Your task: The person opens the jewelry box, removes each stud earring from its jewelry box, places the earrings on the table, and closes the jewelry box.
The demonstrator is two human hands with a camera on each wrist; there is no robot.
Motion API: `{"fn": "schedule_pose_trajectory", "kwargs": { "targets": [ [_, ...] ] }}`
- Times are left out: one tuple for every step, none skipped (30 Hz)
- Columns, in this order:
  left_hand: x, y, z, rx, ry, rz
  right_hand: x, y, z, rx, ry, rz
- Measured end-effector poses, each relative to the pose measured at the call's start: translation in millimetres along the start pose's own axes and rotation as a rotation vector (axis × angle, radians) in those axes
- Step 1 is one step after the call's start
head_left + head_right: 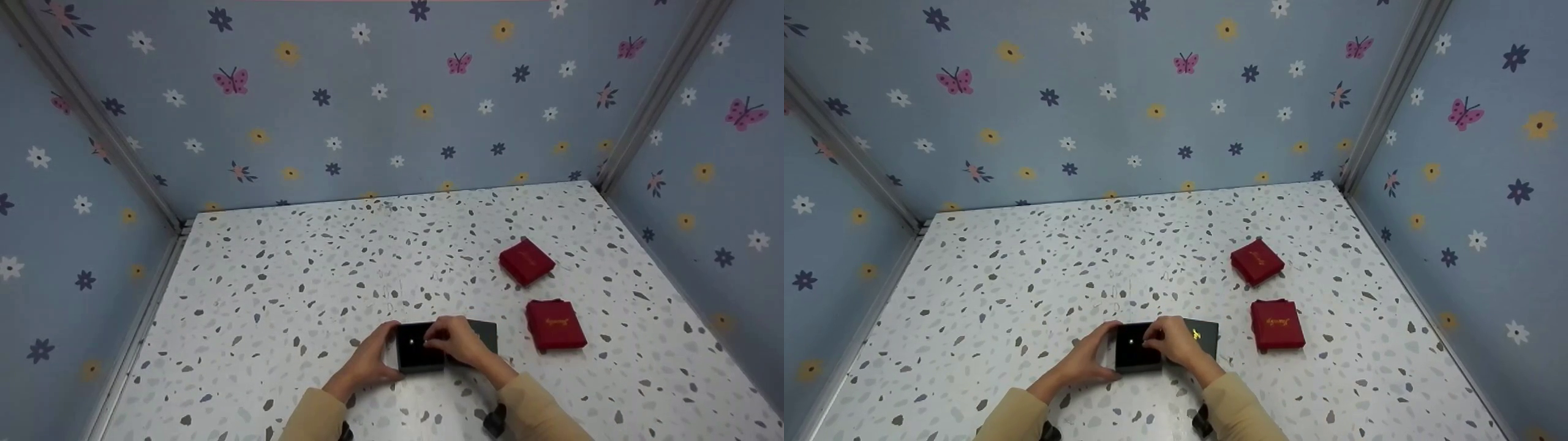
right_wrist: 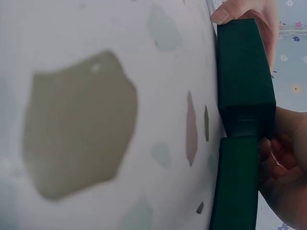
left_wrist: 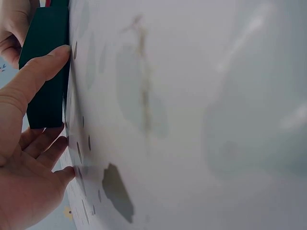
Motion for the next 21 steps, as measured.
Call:
{"fn": "schedule_pose_trajectory", "kwargs": {
  "targets": [
    [0.0,0.0,0.3,0.003,0.007,-0.002,0.1,-0.1,0.3,0.007,-0.006,-0.003],
    [-0.2,0.0,0.7,0.004,0.009,-0.004,0.0,-0.3,0.5,0.014,-0.006,-0.006],
    [-0.4,0.0,1.0,0.005,0.012,-0.006,-0.1,-0.4,0.6,0.022,-0.008,-0.009],
    [-0.5,0.0,1.5,0.007,0.01,-0.008,-0.1,-0.6,0.7,0.029,-0.012,-0.013],
    [-0.7,0.1,1.7,0.009,0.012,-0.011,-0.1,-0.7,0.7,0.036,-0.014,-0.017],
    [-0.7,0.2,2.0,0.011,0.017,-0.013,-0.2,-0.7,0.6,0.041,-0.016,-0.019],
    [-0.7,0.4,2.2,0.013,0.019,-0.014,-0.2,-0.7,0.5,0.047,-0.016,-0.021],
    [-0.8,0.6,2.3,0.01,0.017,-0.014,-0.2,-0.7,0.2,0.047,-0.012,-0.021],
    [-0.8,0.7,2.3,0.011,0.02,-0.015,-0.2,-0.5,-0.1,0.049,-0.009,-0.021],
    [-0.8,0.9,2.2,0.011,0.022,-0.015,-0.2,-0.5,-0.4,0.05,-0.007,-0.021],
    [-0.9,0.9,2.1,0.011,0.022,-0.015,-0.1,-0.3,-0.8,0.053,-0.003,-0.02],
    [-0.9,1.0,2.0,0.011,0.023,-0.015,0.0,-0.1,-1.1,0.055,-0.001,-0.019],
    [-0.9,1.0,1.7,0.011,0.021,-0.014,0.1,-0.1,-1.2,0.058,0.0,-0.018],
    [-1.0,0.9,1.4,0.009,0.019,-0.014,0.1,-0.2,-1.3,0.062,0.002,-0.018],
    [-1.0,0.9,1.3,0.01,0.018,-0.014,0.2,-0.2,-1.4,0.065,0.003,-0.016],
    [-1.0,1.0,1.2,0.012,0.017,-0.013,0.2,-0.5,-1.3,0.064,0.004,-0.017],
    [-0.8,1.1,1.5,0.014,0.018,-0.013,0.3,-0.7,-1.5,0.064,0.007,-0.019],
    [-0.8,0.9,1.5,0.016,0.016,-0.013,0.5,-0.9,-1.7,0.065,0.009,-0.021],
    [-0.8,0.9,1.7,0.018,0.015,-0.012,0.8,-1.3,-1.8,0.064,0.009,-0.025],
    [-0.8,0.8,2.0,0.021,0.012,-0.012,1.1,-1.7,-1.9,0.062,0.012,-0.029],
    [-0.9,0.7,2.3,0.023,0.011,-0.011,1.6,-2.1,-2.2,0.06,0.013,-0.034]
  ]
}}
Point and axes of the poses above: each hand's wrist, its own x-axis towards the middle knuckle, its own y-axis out of the palm, z = x × y, the point moved 4 cm from there along x, towards the middle knuckle, and after that the axes turned 5 degrees about -x, right-handed, at the moved point
